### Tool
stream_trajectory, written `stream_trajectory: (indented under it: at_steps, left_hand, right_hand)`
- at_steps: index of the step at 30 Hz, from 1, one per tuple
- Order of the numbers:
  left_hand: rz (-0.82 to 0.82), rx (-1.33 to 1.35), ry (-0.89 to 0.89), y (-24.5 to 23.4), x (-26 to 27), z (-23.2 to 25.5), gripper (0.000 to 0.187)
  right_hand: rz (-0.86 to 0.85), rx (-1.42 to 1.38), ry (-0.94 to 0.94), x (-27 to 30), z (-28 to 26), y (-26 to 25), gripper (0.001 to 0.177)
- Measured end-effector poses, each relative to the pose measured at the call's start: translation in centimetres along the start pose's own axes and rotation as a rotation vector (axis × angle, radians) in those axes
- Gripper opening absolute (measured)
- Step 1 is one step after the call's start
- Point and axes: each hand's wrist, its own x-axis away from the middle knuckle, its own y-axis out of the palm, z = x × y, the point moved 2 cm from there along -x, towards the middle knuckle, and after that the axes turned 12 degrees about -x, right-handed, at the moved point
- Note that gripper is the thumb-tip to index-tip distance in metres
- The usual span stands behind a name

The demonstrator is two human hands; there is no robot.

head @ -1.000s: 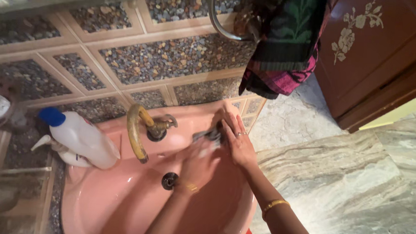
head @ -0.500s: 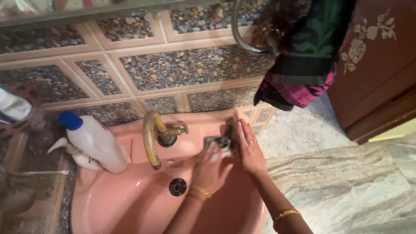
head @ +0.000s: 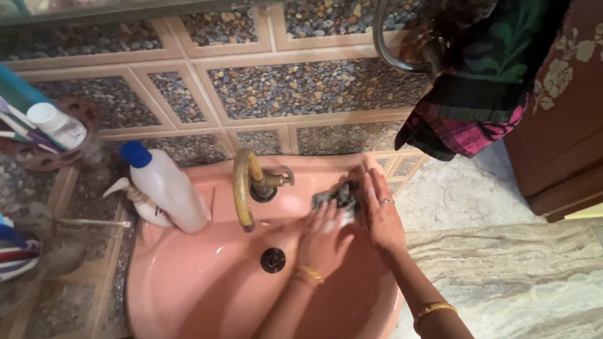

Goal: The person scrubs the interior of a pink bathroom sink and the surrounding countertop using a small cloth. They repeatedly wet the cloth under the running tap and wipe the basin, faucet, and counter surfaces.

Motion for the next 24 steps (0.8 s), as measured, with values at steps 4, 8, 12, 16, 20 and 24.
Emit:
stream_trajectory:
  at_steps: [4,8,12,16,20,24]
  left_hand:
    - [-0.237,-0.077,-0.115,-2.5,1.1,-6.6,0.048]
    - [-0.078,-0.131,-0.292,-2.4,-0.1,-6.8,0.056]
    - [-0.053,0.109,-0.177,-0.2,-0.6,1.8,0.047]
    - [-0.211,-0.131,0.149,0.4,1.7,6.9,0.066]
    - [-0.221,-0.058,0.250,-0.6,4.3,6.8,0.068]
    - [0.032,0.405,-0.248,1.2,4.7,1.1,0.070]
  right_hand:
    - [0.009,-0.054,-0.051,-0.1,-0.4,-0.4,0.074]
    - [0.007,0.005,-0.032,0.3,-0.1,-0.2,0.073]
    - [0.000,0.036,-0.038,-0.5,0.1,-0.2,0.079]
    - [0.010,-0.078,-0.072,0.1,-0.1,-0.3,0.086]
    - [0.011,0.010,-0.039,-0.1,-0.3,-0.6,0.078]
    - [0.035,-0.034,-0.085,-0.2,-0.6,-0.5,0.073]
